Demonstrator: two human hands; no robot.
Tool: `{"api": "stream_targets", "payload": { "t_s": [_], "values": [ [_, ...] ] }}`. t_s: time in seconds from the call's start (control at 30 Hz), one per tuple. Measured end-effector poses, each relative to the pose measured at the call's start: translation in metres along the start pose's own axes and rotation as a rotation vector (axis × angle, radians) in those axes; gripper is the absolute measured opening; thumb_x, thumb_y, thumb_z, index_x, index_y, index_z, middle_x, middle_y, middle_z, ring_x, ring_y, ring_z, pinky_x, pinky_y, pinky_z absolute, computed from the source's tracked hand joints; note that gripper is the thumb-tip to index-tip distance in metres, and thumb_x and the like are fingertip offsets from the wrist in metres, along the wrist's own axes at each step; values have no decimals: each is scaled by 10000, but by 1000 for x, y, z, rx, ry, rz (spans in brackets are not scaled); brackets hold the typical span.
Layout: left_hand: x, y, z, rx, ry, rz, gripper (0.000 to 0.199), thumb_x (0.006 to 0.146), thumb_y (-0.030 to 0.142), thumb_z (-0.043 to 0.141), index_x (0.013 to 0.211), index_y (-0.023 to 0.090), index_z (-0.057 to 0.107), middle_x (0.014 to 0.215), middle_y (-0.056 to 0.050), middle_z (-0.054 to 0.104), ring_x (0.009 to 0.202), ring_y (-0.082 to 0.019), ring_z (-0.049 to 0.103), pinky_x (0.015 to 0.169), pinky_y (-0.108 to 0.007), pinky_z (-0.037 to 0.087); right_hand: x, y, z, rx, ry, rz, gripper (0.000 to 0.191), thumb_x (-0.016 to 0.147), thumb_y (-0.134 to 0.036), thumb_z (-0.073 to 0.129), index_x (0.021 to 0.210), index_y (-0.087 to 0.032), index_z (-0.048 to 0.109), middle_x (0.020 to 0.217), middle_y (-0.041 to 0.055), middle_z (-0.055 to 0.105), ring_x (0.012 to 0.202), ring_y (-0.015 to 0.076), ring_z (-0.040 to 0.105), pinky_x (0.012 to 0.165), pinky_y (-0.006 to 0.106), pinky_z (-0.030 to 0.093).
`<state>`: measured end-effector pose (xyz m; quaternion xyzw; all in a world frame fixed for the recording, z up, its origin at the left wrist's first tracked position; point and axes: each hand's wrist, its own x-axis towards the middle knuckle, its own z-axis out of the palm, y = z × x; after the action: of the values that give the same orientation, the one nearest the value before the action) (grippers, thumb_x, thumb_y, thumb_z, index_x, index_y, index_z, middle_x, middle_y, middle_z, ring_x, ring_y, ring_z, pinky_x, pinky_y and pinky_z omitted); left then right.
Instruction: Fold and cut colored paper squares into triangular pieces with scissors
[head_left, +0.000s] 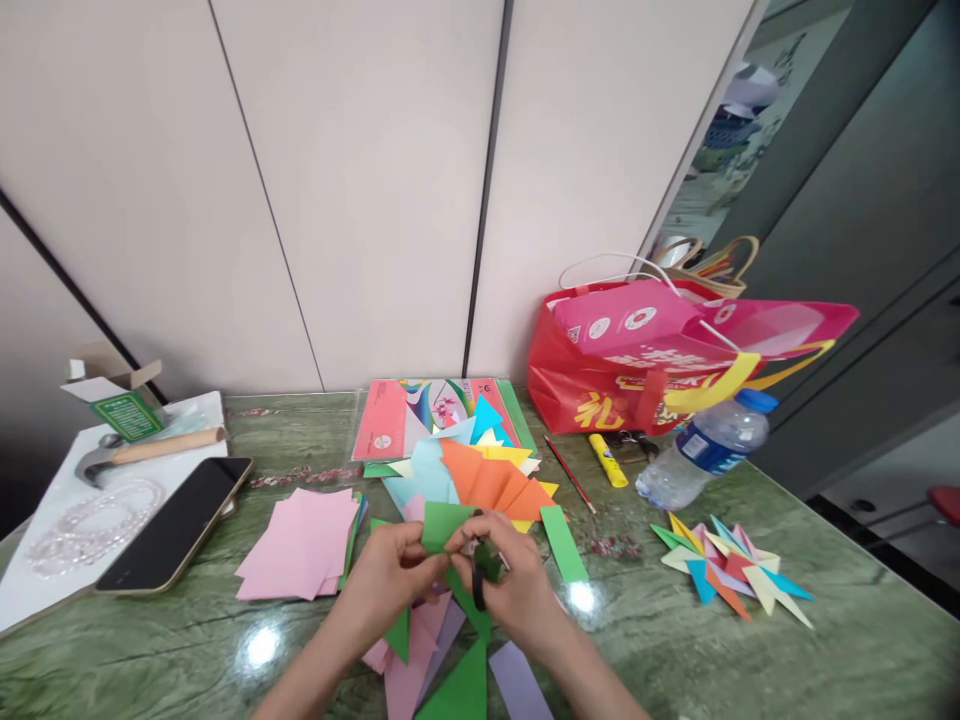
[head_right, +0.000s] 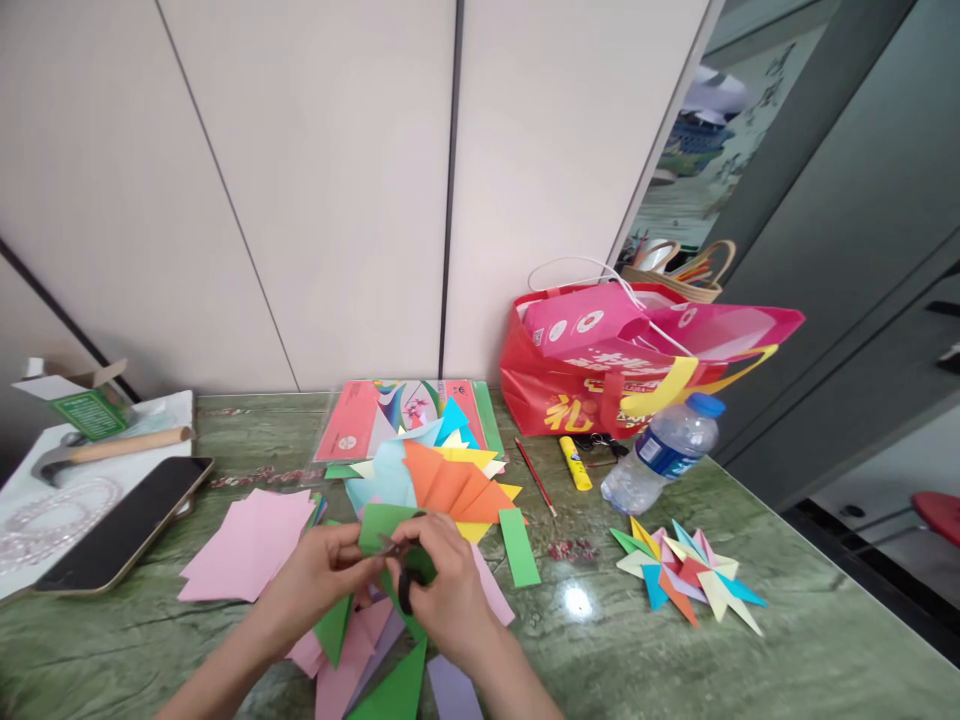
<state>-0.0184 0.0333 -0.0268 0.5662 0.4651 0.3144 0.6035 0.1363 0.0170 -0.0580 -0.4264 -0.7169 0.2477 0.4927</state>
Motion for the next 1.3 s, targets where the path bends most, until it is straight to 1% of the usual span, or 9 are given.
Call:
{"api": "stream_targets", "payload": {
  "t_s": [0.1,0.23,0.37,0.6,0.77,0.9,1.07,1.17,1.3],
  "values": [
    [-2,5,-2,-27,111,-6,176,670,283,642,704,112,659,536,-3,641,472,-134,560,498,-235,444,0,4,3,23,123,-7,181,741,-100,557,886,-207,536,902,65,637,853,200,588,749,313,448],
    [-3,8,-7,-103,235,19,203,667,317,669,743,129,675,619,-15,673,547,-166,616,564,-270,482,2,10,4,158,298,215,273,689,-171,647,929,-196,519,1016,96,626,944,231,586,804,341,457],
    [-4,10,-8,-92,260,36,193,675,328,668,707,138,659,599,16,635,497,-137,583,526,-245,455,6,11,3,443,322,438,276,632,-241,705,836,-194,525,828,43,638,766,200,618,699,312,496],
    [-4,9,-7,-5,331,65,350,729,404,603,503,158,500,494,65,488,426,-118,547,474,-214,369,9,3,2,664,273,605,400,544,-271,770,829,-190,501,642,-42,571,504,101,513,436,199,437],
    [-3,4,-11,62,309,100,387,739,406,599,466,169,460,438,65,449,433,-118,518,480,-213,370,9,0,2,704,243,667,496,531,-293,781,924,-187,498,591,-82,528,405,65,455,354,177,419],
    [-4,7,-7,-32,278,87,367,757,451,560,538,156,562,537,19,579,530,-148,554,534,-240,440,8,-1,5,759,239,702,530,512,-269,797,940,-182,498,553,-100,507,371,53,440,334,164,402],
    [-6,10,11,-245,77,-24,293,655,408,689,751,132,661,673,-31,680,625,-177,614,644,-297,503,4,-1,12,847,318,681,430,521,-309,803,810,-186,510,573,-90,522,412,65,493,388,172,424],
    [-6,7,16,-284,65,-94,311,668,417,676,734,113,652,622,-50,684,558,-173,621,555,-284,503,3,-2,14,847,289,682,439,514,-335,808,812,-185,523,561,-78,544,399,78,486,392,195,426],
    [-3,3,6,-158,147,-86,336,726,421,616,587,116,597,444,-24,624,342,-98,488,388,-203,362,2,-3,15,815,216,664,415,520,-333,808,801,-181,544,598,-41,591,481,106,527,442,207,445]
  ]
}}
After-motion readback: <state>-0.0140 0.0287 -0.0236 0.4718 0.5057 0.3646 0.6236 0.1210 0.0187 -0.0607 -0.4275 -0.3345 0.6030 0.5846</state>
